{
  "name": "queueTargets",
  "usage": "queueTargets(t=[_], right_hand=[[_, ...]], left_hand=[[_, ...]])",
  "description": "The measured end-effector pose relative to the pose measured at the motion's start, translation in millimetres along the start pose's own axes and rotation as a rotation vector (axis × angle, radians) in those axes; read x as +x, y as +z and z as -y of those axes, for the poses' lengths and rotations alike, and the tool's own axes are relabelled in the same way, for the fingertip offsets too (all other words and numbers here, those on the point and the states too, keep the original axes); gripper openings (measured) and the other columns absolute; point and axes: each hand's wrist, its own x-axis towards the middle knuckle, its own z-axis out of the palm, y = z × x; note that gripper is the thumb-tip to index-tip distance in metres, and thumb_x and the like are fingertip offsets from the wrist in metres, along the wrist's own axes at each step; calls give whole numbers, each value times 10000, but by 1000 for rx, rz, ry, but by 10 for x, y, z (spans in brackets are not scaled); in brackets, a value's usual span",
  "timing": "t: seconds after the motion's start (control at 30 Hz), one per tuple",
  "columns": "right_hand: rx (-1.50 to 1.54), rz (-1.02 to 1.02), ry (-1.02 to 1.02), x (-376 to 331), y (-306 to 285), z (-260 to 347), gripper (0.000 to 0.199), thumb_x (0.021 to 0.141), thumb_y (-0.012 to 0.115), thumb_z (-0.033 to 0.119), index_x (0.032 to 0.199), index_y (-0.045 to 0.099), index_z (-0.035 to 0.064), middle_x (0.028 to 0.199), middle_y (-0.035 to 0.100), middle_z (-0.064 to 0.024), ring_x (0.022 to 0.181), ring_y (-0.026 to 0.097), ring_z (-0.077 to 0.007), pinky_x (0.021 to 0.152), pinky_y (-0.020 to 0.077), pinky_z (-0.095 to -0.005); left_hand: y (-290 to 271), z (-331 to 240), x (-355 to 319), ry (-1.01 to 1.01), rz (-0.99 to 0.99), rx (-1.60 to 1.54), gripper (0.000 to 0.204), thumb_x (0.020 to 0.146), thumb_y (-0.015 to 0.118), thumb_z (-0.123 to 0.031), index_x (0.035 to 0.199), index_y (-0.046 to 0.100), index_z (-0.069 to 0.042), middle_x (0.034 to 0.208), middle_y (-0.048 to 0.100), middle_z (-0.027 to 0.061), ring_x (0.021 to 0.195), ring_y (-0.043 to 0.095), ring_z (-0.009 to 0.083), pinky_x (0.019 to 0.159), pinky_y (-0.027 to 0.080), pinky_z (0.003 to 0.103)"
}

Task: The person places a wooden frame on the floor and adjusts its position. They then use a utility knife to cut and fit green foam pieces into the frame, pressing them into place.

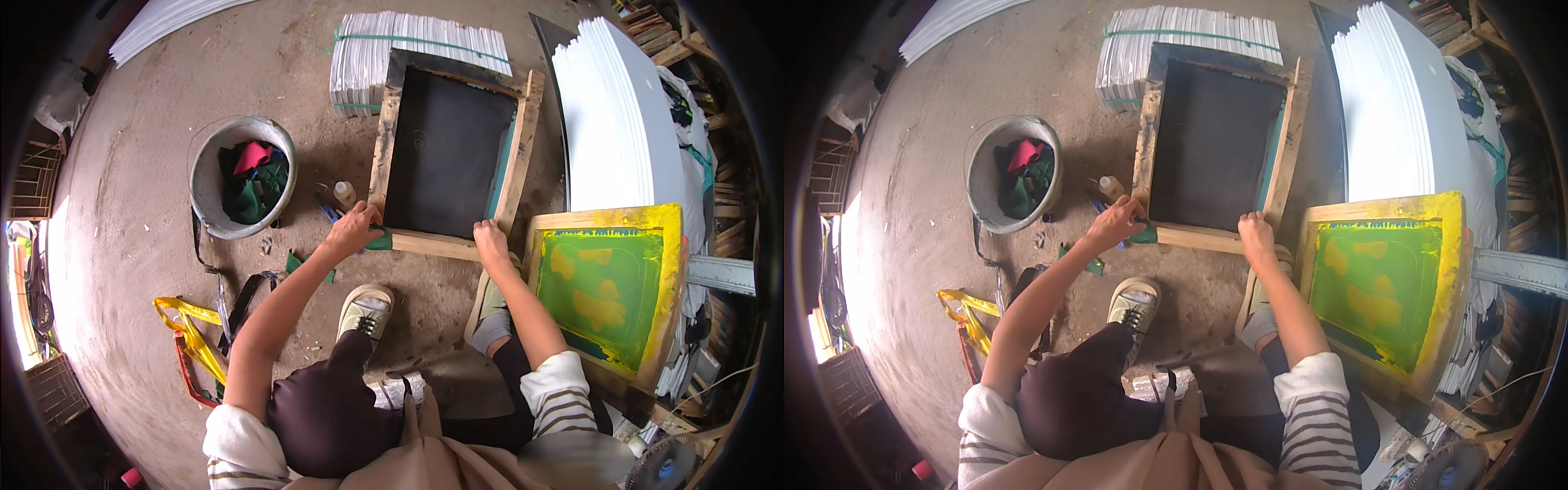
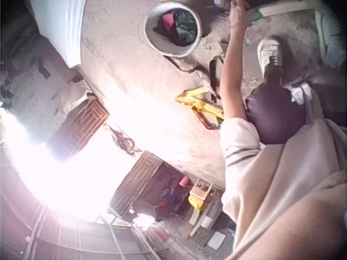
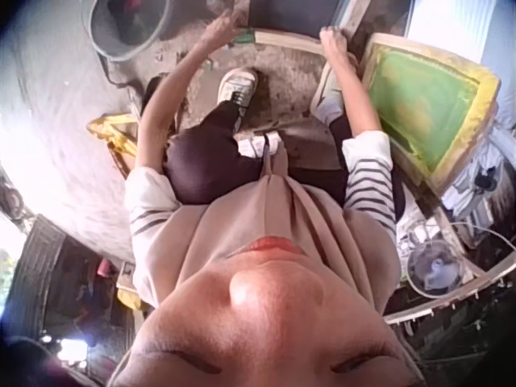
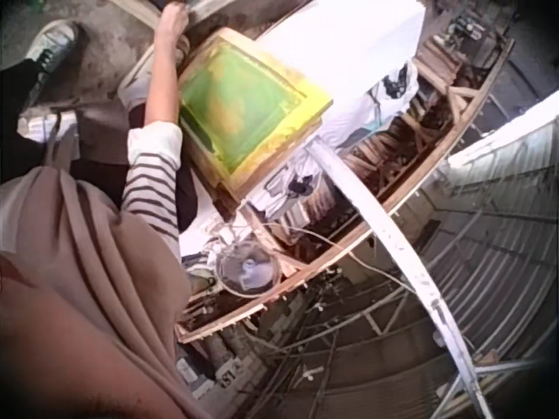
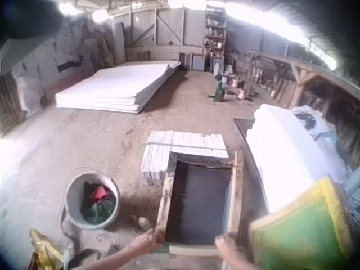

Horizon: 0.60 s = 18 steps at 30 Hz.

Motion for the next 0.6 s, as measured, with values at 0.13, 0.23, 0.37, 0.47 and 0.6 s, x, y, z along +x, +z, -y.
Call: queueTargets(t=[0.13, 0.23, 0.37, 0.47, 0.6], right_hand=[[22, -13, 70, -131, 165, 218, 143, 672, 630, -17, 813, 620, -2, 819, 622, -124, 828, 614, -246, 681, 542, -289], [70, -10, 98, -103, 81, 282, 146, 668, 626, -22, 812, 618, -2, 811, 621, -128, 816, 615, -242, 688, 538, -289], [220, -85, 17, 154, -64, 821, 201, 666, 618, -44, 866, 623, -26, 832, 632, -153, 841, 617, -259, 707, 543, -312], [393, -151, 16, 348, -113, 1315, 138, 711, 581, -27, 845, 606, -15, 810, 617, -138, 829, 605, -267, 707, 536, -335], [796, -189, 99, 488, -137, 1476, 106, 754, 557, -20, 855, 586, -1, 806, 600, -154, 825, 584, -301, 734, 492, -373]], left_hand=[[262, 55, 14, 21, -112, -38, 350, 664, 729, -83, 925, 495, -67, 968, 446, 121, 897, 557, 337, 759, 477, 422], [330, 87, 92, 43, -145, -123, 370, 618, 739, -25, 878, 478, -61, 934, 425, 118, 857, 539, 343, 731, 472, 418], [254, 155, 41, 34, -159, -141, 375, 618, 730, -2, 891, 481, -66, 943, 426, 123, 862, 539, 349, 735, 471, 427], [293, 129, 88, 70, -146, -148, 392, 633, 726, -9, 942, 499, -90, 967, 426, 122, 878, 547, 345, 751, 474, 432], [262, 49, 72, 106, -161, -76, 402, 674, 710, -42, 1028, 542, -129, 958, 434, 105, 864, 557, 296, 732, 490, 390]])
